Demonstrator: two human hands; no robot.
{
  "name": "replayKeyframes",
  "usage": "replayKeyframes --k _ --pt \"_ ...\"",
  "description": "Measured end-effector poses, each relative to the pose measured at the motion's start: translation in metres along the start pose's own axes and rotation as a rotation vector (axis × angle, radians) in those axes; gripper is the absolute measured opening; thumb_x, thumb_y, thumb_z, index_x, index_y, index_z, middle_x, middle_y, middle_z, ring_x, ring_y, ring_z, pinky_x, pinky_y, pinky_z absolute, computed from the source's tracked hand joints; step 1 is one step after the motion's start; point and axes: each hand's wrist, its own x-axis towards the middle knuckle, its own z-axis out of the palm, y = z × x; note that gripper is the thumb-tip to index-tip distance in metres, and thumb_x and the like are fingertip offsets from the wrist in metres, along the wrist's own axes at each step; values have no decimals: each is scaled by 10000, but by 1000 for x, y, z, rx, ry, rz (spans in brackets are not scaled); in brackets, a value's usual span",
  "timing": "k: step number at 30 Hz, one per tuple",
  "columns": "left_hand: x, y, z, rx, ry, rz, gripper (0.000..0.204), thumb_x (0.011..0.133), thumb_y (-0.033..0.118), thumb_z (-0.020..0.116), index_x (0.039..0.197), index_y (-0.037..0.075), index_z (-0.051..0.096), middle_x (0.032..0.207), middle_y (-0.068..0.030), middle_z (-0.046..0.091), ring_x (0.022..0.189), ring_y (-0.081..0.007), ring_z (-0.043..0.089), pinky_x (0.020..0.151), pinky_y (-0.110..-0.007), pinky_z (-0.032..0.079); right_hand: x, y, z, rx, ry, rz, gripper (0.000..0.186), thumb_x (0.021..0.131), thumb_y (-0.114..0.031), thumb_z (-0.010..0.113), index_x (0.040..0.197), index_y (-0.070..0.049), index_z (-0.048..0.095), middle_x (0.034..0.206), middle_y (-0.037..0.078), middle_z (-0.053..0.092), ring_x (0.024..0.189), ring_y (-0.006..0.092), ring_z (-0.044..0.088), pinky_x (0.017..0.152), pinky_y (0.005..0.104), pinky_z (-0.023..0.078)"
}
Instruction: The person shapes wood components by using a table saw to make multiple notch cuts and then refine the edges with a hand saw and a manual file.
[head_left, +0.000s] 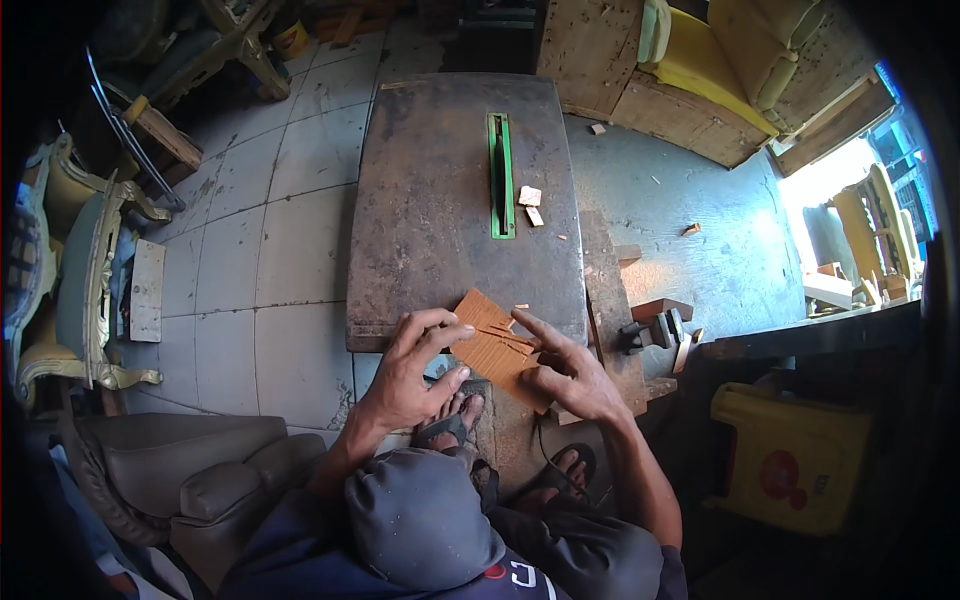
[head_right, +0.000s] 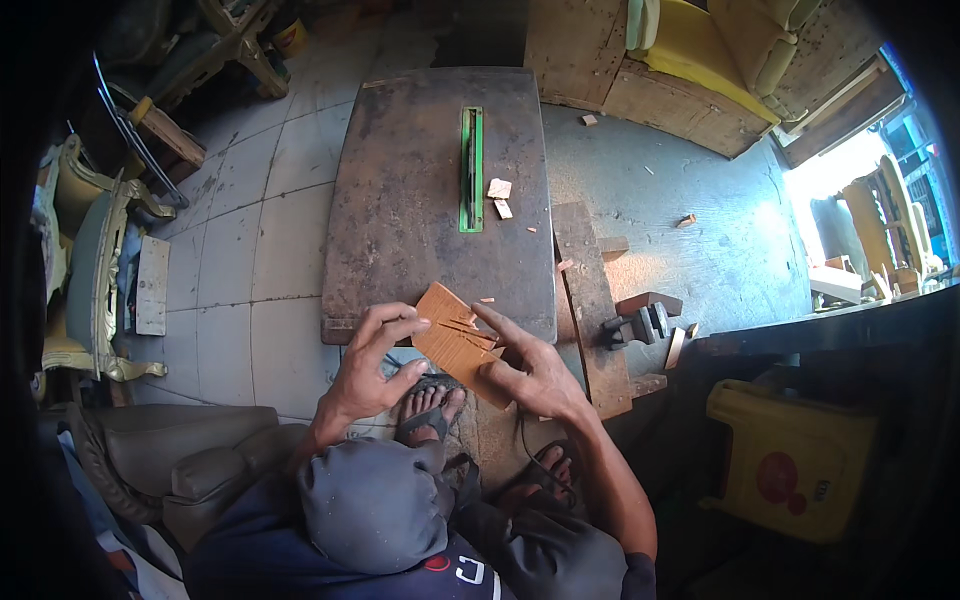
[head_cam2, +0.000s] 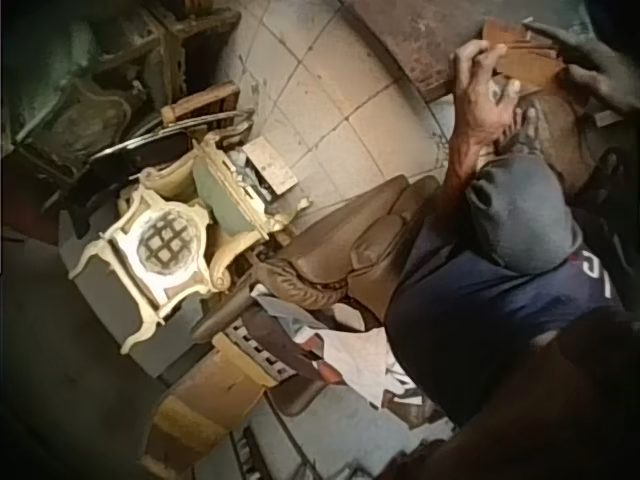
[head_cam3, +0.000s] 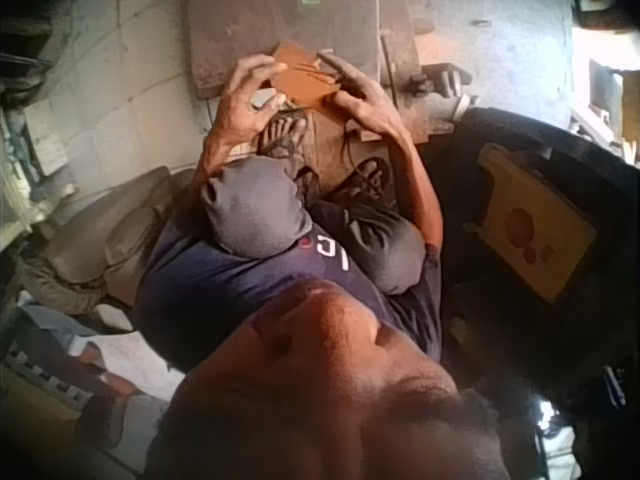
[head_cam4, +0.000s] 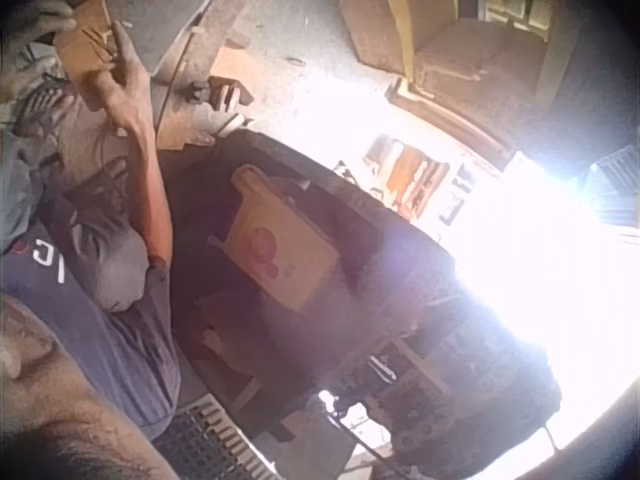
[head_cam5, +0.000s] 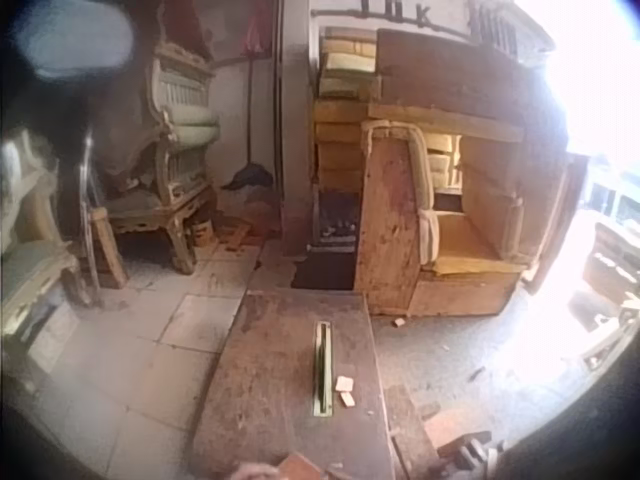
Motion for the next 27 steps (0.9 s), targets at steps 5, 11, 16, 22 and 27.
replayKeyframes --k 5,11,16,22,27 --pt "13 -6 2 184 -48 0 622 822 133 819 1382 68 557 1446 -177 485 1272 -368 532 1080 -456 454 24 -26 -35 -178 341 -46 727 871 -318 796 1490 -54 522 1292 192 636 1121 269 665 924 381 558" --pt "19 -17 26 168 42 -7 568 835 124 814 1339 47 564 1452 -197 464 1353 -447 480 1107 -524 435 36 1 -51 -252 522 -226 687 820 -259 865 1398 -34 570 1387 215 587 1285 348 592 1036 435 535" --pt "29 -20 34 81 152 -71 498 805 140 848 1236 59 614 1435 -210 502 1296 -419 538 1078 -483 460 38 0 -41 -529 534 -252 676 787 -197 872 1385 -57 590 1307 177 654 1210 329 640 1015 418 549" --pt "48 -29 42 19 212 -100 540 792 170 863 1251 53 604 1408 -230 559 1255 -420 591 1053 -468 498 54 0 -54 -557 568 -188 699 811 -236 862 1441 -116 583 1270 178 688 1118 292 695 917 394 591" --pt "62 -36 44 57 237 -69 568 795 182 863 1279 46 598 1425 -243 571 1241 -429 617 1033 -466 520 67 15 -61 -555 630 -273 673 825 -235 853 1431 -98 594 1281 175 688 1082 282 710 885 378 598"
